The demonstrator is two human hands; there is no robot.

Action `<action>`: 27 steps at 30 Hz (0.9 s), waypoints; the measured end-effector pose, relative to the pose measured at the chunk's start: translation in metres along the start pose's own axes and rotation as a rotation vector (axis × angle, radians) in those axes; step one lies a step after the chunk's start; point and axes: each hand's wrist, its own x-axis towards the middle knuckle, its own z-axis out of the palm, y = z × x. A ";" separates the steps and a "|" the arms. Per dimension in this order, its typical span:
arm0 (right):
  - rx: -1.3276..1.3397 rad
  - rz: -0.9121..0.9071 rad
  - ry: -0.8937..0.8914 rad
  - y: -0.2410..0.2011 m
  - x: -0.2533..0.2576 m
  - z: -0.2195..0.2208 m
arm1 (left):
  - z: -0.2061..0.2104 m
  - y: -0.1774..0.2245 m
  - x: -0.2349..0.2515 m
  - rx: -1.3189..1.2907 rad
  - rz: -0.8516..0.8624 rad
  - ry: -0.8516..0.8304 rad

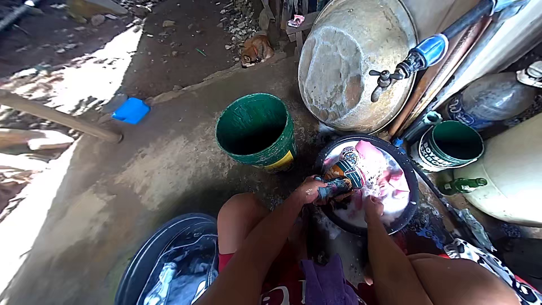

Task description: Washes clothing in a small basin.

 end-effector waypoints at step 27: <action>0.085 -0.737 0.012 -0.141 -0.138 -0.006 | 0.048 0.008 -0.028 -0.267 -0.022 -0.359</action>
